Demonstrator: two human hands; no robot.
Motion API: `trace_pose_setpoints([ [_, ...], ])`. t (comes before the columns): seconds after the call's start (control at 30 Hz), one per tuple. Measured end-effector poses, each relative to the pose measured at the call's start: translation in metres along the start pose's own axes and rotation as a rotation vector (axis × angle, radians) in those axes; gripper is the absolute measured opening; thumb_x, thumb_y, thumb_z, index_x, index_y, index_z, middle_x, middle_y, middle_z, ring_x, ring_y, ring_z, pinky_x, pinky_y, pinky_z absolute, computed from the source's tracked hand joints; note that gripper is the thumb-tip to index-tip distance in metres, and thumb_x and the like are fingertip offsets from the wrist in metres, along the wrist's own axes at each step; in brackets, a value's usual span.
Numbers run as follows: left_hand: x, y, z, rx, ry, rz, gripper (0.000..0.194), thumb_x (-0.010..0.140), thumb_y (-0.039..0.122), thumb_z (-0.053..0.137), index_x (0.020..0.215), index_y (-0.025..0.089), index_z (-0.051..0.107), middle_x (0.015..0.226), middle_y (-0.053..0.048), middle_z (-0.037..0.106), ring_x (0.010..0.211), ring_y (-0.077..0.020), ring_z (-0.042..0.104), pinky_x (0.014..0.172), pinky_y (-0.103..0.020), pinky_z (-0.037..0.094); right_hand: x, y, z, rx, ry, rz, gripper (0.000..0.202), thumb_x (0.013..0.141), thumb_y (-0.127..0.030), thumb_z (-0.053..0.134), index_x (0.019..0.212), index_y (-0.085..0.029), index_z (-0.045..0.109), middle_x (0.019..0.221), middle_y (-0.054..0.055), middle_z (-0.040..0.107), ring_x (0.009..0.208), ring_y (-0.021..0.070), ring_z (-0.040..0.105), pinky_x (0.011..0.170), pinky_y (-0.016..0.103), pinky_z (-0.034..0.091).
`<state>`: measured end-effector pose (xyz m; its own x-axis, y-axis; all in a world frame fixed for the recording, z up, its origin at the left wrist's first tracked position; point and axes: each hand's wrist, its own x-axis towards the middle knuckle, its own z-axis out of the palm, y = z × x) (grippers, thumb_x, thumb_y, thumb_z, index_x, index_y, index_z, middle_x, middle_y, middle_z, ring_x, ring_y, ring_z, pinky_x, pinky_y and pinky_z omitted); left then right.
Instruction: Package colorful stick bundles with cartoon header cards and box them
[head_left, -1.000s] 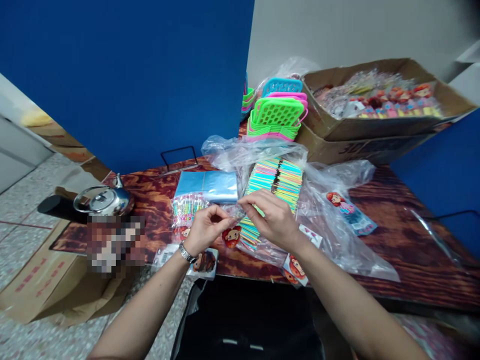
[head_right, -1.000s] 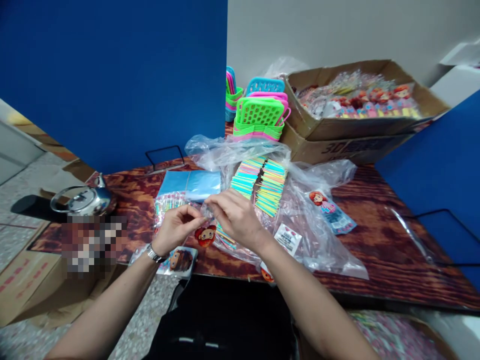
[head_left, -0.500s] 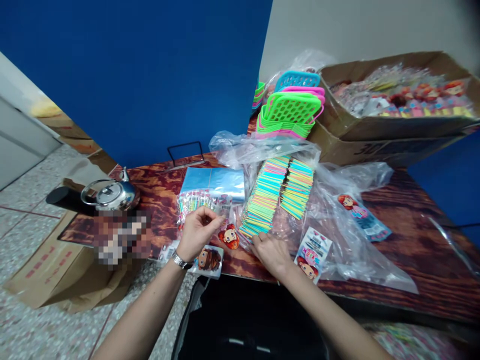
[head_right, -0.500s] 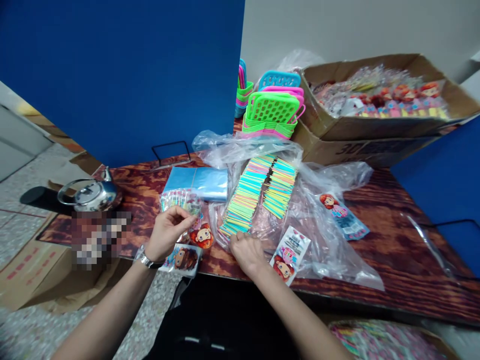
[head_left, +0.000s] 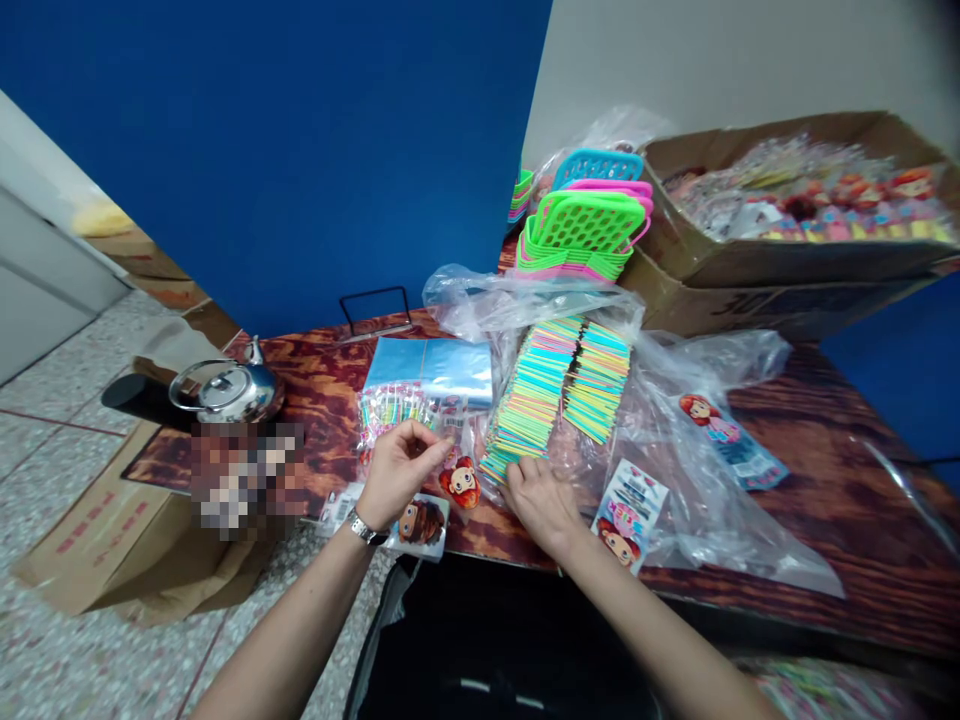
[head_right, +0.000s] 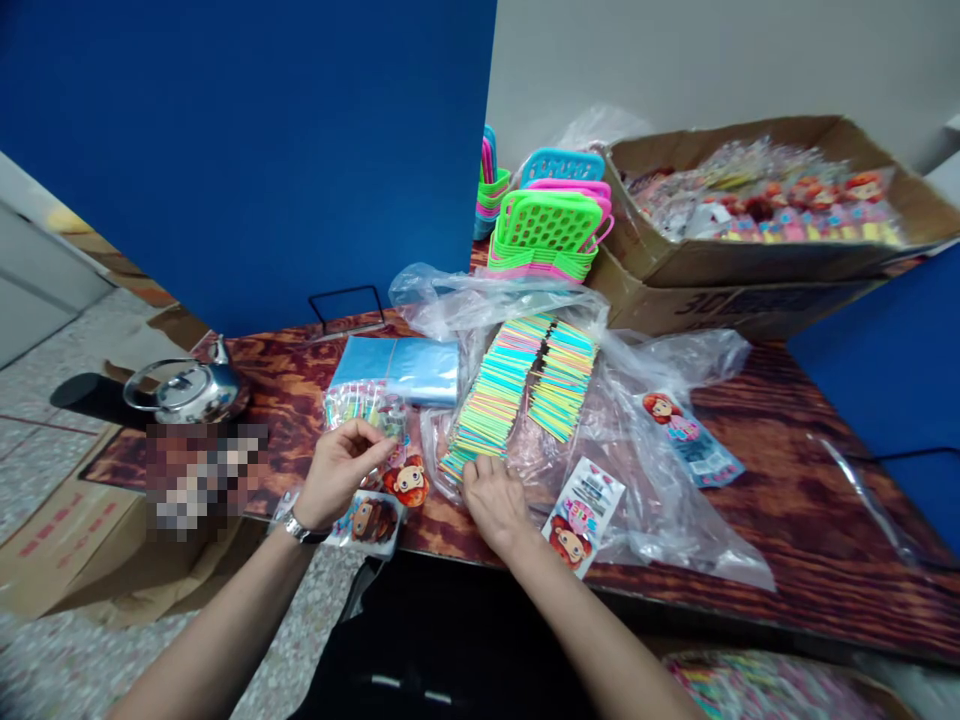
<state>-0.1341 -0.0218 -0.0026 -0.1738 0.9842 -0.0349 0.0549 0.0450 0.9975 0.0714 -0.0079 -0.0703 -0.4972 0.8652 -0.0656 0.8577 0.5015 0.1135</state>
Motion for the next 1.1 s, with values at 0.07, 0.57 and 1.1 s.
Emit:
trace_pose_setpoints([
  [0.07, 0.000, 0.000, 0.000, -0.004, 0.003, 0.002, 0.023, 0.071, 0.029, 0.069, 0.065, 0.014, 0.052, 0.055, 0.005, 0.050, 0.049, -0.0061, 0.043, 0.048, -0.019, 0.035, 0.001, -0.003, 0.003, -0.003, -0.003, -0.018, 0.011, 0.086, -0.017, 0.045, 0.083, -0.016, 0.055, 0.082, 0.009, 0.058, 0.082, 0.0234, 0.054, 0.064, 0.031, 0.038],
  [0.57, 0.000, 0.001, 0.002, -0.191, -0.052, -0.089, 0.024, 0.068, 0.028, 0.072, 0.065, 0.014, 0.053, 0.057, 0.005, 0.052, 0.050, -0.0055, 0.044, 0.050, -0.018, 0.034, 0.014, 0.009, -0.016, 0.106, -0.110, -0.022, 0.015, 0.082, -0.007, 0.041, 0.089, -0.015, 0.052, 0.088, 0.012, 0.060, 0.085, 0.0245, 0.057, 0.062, 0.030, 0.041],
  [1.1, 0.002, -0.005, 0.042, -0.291, -0.424, -0.173, 0.028, 0.061, 0.037, 0.076, 0.064, 0.016, 0.057, 0.067, -0.002, 0.061, 0.076, -0.0176, 0.058, 0.071, -0.026, 0.041, 0.002, 0.019, -0.024, 1.801, -0.258, -0.006, 0.034, 0.078, -0.056, 0.053, 0.088, -0.023, 0.056, 0.064, -0.003, 0.054, 0.057, 0.0120, 0.053, 0.053, 0.025, 0.044],
])
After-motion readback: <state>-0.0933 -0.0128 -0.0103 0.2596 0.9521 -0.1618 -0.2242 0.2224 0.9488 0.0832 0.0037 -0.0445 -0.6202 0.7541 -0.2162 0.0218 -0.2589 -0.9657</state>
